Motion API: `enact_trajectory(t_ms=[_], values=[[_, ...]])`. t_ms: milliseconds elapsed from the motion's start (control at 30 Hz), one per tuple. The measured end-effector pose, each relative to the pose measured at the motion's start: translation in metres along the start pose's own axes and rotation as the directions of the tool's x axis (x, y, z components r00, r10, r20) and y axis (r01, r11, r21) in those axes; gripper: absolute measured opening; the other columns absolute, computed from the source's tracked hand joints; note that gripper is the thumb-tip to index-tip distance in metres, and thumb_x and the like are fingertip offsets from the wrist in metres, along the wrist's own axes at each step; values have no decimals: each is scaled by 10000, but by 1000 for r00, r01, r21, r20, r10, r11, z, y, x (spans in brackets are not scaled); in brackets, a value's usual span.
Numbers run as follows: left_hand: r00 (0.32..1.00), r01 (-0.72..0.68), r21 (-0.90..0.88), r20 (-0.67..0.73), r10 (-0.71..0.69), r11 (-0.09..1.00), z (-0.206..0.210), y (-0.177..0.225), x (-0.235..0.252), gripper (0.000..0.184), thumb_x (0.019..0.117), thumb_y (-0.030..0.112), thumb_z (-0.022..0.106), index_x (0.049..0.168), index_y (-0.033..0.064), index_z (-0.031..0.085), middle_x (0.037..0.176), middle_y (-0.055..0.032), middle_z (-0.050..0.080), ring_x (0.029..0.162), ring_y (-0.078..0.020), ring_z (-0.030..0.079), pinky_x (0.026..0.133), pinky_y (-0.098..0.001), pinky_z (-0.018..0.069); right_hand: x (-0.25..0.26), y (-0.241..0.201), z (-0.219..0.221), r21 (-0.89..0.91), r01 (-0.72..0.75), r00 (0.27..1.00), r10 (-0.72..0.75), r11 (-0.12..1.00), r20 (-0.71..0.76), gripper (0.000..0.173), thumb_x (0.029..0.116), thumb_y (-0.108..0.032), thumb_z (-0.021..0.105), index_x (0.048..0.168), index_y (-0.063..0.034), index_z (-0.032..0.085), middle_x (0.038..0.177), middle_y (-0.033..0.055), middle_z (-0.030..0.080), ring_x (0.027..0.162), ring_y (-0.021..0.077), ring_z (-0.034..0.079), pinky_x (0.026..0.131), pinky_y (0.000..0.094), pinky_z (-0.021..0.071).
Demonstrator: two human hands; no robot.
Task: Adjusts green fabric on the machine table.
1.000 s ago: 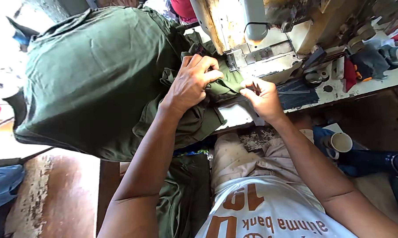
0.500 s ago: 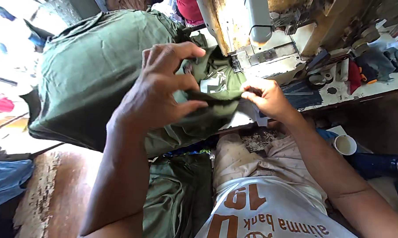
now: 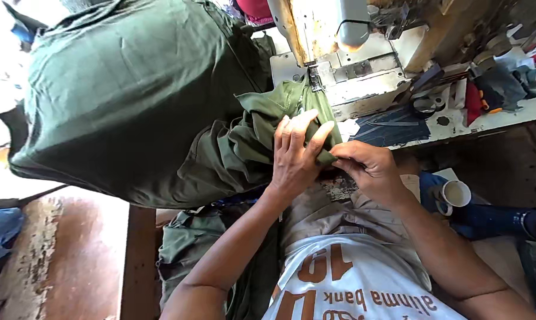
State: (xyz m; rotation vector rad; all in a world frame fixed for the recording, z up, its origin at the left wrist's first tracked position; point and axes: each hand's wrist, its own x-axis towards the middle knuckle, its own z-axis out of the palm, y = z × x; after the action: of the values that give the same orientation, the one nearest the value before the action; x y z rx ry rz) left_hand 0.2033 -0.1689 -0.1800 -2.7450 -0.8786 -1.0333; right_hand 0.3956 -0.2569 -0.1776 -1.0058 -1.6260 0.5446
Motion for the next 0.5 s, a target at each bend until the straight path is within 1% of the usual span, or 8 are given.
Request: enact_trajectory(t_ms=[33,67,100,133,200,267,367,500], values=[[998,-7,48,-70,10,999,11,-5,-3,541,901,250,719,1424,171,600,1509,-180,507,1433,-385,439,1217,-616,267,-2,0,1,-6,-9,1000,9,1000,-14,125,945,-20,714,1066,-7,742,1098,77,728,1016,141,713,876,315,633],[995,-6,82,-100,15,997,17,-12,-6,441,923,173,675,1363,161,648,1475,-153,558,1416,-373,472,1210,-632,269,-4,0,1,-10,-20,999,20,1000,-25,123,943,-21,717,1063,-10,744,1099,77,728,1007,138,715,861,309,635],[995,-7,97,-99,16,995,19,-19,-6,325,935,99,636,1248,140,713,1420,-116,622,1384,-355,519,1197,-641,286,-6,1,1,-14,-32,999,32,999,-33,121,941,-21,719,1058,-10,746,1097,76,730,1003,137,716,858,307,636],[997,-2,113,-75,11,994,16,-23,-6,218,936,68,627,1104,123,753,1348,-80,674,1330,-334,566,1182,-635,308,-9,3,1,-14,-43,998,43,999,-37,121,939,-21,722,1057,-10,748,1097,75,732,1008,137,716,867,307,634],[1000,6,152,19,-9,988,1,-23,-3,119,934,75,625,950,106,739,1286,-61,697,1249,-320,607,1149,-617,339,-13,4,1,-2,-63,997,63,998,-39,127,939,-19,720,1061,-9,749,1109,74,734,1025,139,716,894,309,630],[992,11,168,122,-32,986,-15,-18,2,90,917,78,625,910,96,713,1266,-68,694,1207,-317,624,1117,-609,368,-15,4,2,28,-86,995,88,996,-49,126,940,-19,719,1061,-7,749,1109,74,735,1015,136,717,887,301,630],[979,17,181,196,-53,983,-28,-13,7,88,907,59,614,907,91,696,1233,-72,695,1161,-306,636,1070,-577,412,-15,5,2,44,-131,988,135,990,-81,123,940,-33,723,1059,-14,751,1091,64,738,947,115,714,822,269,627],[979,11,204,198,-52,979,-25,-20,16,118,914,36,571,930,96,672,1212,-64,695,1144,-291,635,1041,-548,422,-7,10,3,31,-179,978,181,983,-107,115,952,-52,709,1057,-29,751,1024,42,735,835,82,693,726,240,611]])
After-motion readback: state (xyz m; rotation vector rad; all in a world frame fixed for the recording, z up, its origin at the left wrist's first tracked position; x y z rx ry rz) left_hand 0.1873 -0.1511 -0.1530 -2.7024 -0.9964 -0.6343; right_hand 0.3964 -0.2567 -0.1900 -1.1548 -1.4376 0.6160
